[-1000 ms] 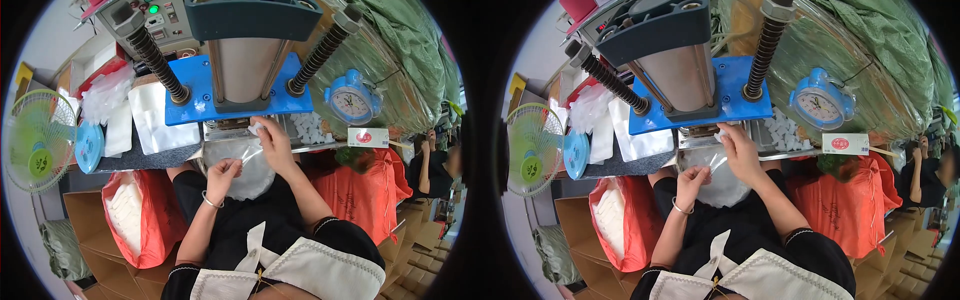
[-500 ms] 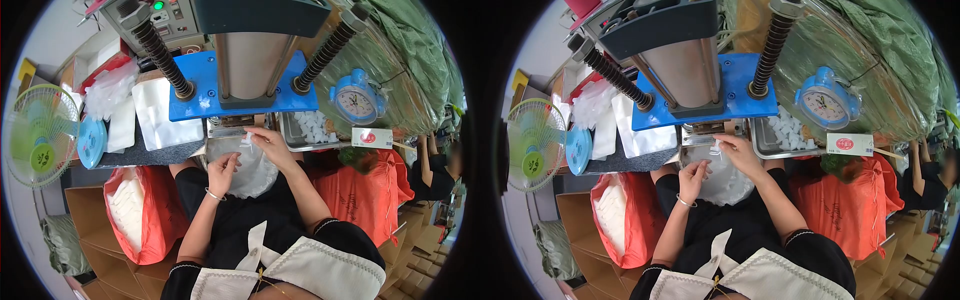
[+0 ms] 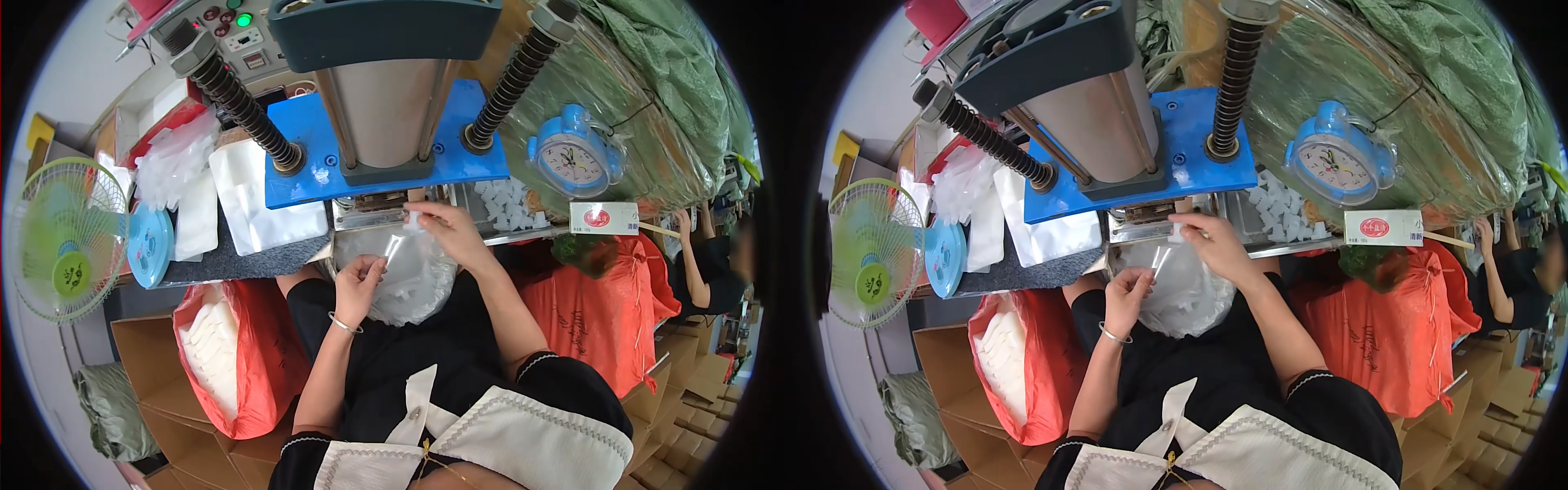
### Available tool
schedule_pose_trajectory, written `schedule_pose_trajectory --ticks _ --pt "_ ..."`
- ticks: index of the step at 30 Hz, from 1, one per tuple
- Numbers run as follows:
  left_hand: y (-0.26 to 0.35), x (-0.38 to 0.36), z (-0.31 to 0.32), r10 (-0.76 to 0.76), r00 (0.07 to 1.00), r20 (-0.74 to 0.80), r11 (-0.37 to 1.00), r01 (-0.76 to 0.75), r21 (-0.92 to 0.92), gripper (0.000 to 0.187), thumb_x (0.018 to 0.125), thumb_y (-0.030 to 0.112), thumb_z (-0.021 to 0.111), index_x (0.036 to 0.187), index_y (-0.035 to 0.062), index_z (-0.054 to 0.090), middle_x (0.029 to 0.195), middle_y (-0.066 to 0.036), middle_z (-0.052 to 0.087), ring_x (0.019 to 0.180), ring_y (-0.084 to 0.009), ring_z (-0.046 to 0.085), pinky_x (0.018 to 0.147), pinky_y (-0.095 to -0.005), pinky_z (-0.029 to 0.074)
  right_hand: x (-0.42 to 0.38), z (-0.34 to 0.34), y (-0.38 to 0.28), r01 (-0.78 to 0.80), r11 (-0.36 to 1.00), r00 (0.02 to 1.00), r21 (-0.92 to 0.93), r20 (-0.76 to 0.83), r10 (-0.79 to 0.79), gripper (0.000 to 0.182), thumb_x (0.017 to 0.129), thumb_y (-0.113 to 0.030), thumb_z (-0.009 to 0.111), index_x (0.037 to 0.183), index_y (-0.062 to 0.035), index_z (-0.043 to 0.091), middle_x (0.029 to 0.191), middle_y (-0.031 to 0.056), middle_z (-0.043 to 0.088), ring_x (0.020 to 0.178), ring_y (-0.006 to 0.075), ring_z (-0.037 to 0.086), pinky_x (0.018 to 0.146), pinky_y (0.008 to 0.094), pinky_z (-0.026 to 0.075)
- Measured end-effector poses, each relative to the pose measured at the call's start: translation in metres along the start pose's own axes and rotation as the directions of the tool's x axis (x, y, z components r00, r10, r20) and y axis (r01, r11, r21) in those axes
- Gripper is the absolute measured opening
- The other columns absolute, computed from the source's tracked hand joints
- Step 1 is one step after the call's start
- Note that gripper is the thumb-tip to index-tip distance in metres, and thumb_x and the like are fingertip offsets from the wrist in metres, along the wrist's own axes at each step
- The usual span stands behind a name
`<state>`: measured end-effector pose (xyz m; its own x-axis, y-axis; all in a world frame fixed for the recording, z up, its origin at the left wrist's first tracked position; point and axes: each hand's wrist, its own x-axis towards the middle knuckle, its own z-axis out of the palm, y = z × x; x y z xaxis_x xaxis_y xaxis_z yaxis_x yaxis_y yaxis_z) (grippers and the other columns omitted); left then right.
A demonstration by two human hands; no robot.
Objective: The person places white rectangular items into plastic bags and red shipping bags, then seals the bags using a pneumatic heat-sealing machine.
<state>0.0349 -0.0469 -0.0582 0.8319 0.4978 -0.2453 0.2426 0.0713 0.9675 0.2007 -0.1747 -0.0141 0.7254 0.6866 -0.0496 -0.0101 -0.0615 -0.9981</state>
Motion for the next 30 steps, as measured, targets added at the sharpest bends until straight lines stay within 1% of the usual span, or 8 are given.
schedule_pose_trajectory --ticks 4,10,14,22,24,26,27,30 --pt "-0.002 -0.003 0.008 0.015 1.000 -0.027 0.999 -0.016 -0.049 0.022 0.092 0.020 0.060 0.095 -0.0008 0.066 0.073 0.000 0.063 0.062 -0.0030 0.050 0.056 -0.0189 0.041 0.002 0.001 -0.006 0.022 0.923 0.960 -0.384 0.265 0.087 0.027 0.089 -0.005 0.054 0.114 -0.0013 0.063 0.103 0.0085 0.066 0.094 0.0135 0.059 0.084 0.0270 0.045" --pt "0.014 -0.005 0.008 0.038 0.997 -0.073 0.998 -0.041 -0.042 0.026 0.092 0.022 0.059 0.088 -0.0023 0.066 0.067 0.000 0.061 0.055 -0.0027 0.048 0.048 -0.0183 0.037 -0.007 0.025 0.017 -0.001 1.000 0.999 0.021 0.046 0.000 0.027 0.088 -0.012 0.059 0.114 -0.0048 0.063 0.102 0.0148 0.066 0.090 0.0216 0.063 0.081 0.0305 0.048" --pt "0.013 0.020 -0.002 0.036 0.998 -0.054 0.997 -0.039 -0.059 0.027 0.093 0.023 0.058 0.087 -0.0023 0.066 0.063 0.000 0.060 0.049 -0.0024 0.045 0.044 -0.0188 0.033 -0.007 0.012 0.002 0.074 0.918 0.989 -0.389 -0.086 -0.117 0.027 0.088 -0.010 0.058 0.114 -0.0025 0.061 0.101 0.0125 0.066 0.095 0.0212 0.063 0.085 0.0292 0.046" --pt "0.017 0.062 -0.001 0.094 0.985 -0.143 0.994 -0.085 0.072 0.029 0.091 0.024 0.059 0.078 -0.0016 0.065 0.056 -0.004 0.058 0.041 -0.0107 0.046 0.041 -0.0265 0.035 0.023 -0.057 0.016 -0.033 0.170 0.881 -0.985 -0.109 -0.461 0.023 0.075 -0.001 0.050 0.094 0.0008 0.063 0.092 0.0194 0.060 0.095 0.0366 0.055 0.084 0.0469 0.043" --pt "0.039 0.046 -0.013 0.387 0.906 -0.172 0.646 -0.134 0.751 0.031 0.087 0.029 0.063 0.080 -0.0011 0.065 0.065 -0.010 0.063 0.052 -0.0244 0.055 0.051 -0.0356 0.044 0.023 -0.053 0.025 -0.011 0.166 0.914 -0.986 -0.077 -0.399 0.023 0.075 -0.003 0.049 0.093 0.0020 0.063 0.098 0.0223 0.060 0.095 0.0390 0.055 0.087 0.0479 0.042" --pt "0.061 0.037 -0.031 0.602 0.752 -0.267 0.428 -0.021 0.904 0.050 0.078 0.037 0.068 0.109 -0.0020 0.060 0.114 -0.020 0.058 0.103 -0.0370 0.055 0.083 -0.0420 0.045 0.024 -0.050 0.016 0.005 0.246 0.934 -0.969 -0.083 -0.348 0.023 0.077 -0.008 0.051 0.095 0.0019 0.062 0.102 0.0250 0.059 0.097 0.0405 0.055 0.087 0.0487 0.042" --pt "0.052 0.037 -0.044 0.639 0.727 -0.251 0.316 0.050 0.948 0.064 0.076 0.041 0.068 0.121 -0.0019 0.052 0.130 -0.020 0.047 0.120 -0.0357 0.045 0.097 -0.0432 0.037 0.027 -0.051 0.007 -0.176 0.237 0.984 -0.955 -0.168 0.052 0.024 0.079 -0.011 0.052 0.097 0.0033 0.060 0.101 0.0260 0.059 0.098 0.0418 0.053 0.089 0.0498 0.040" --pt "0.001 0.026 -0.048 0.602 0.772 -0.202 0.261 0.049 0.964 0.054 0.076 0.031 0.069 0.116 -0.0013 0.056 0.125 -0.019 0.051 0.118 -0.0346 0.046 0.103 -0.0472 0.030 0.030 -0.063 0.037 0.016 0.187 0.938 -0.982 -0.051 -0.342 0.019 0.081 -0.012 0.055 0.092 -0.0033 0.068 0.094 0.0254 0.061 0.089 0.0440 0.056 0.081 0.0485 0.044"
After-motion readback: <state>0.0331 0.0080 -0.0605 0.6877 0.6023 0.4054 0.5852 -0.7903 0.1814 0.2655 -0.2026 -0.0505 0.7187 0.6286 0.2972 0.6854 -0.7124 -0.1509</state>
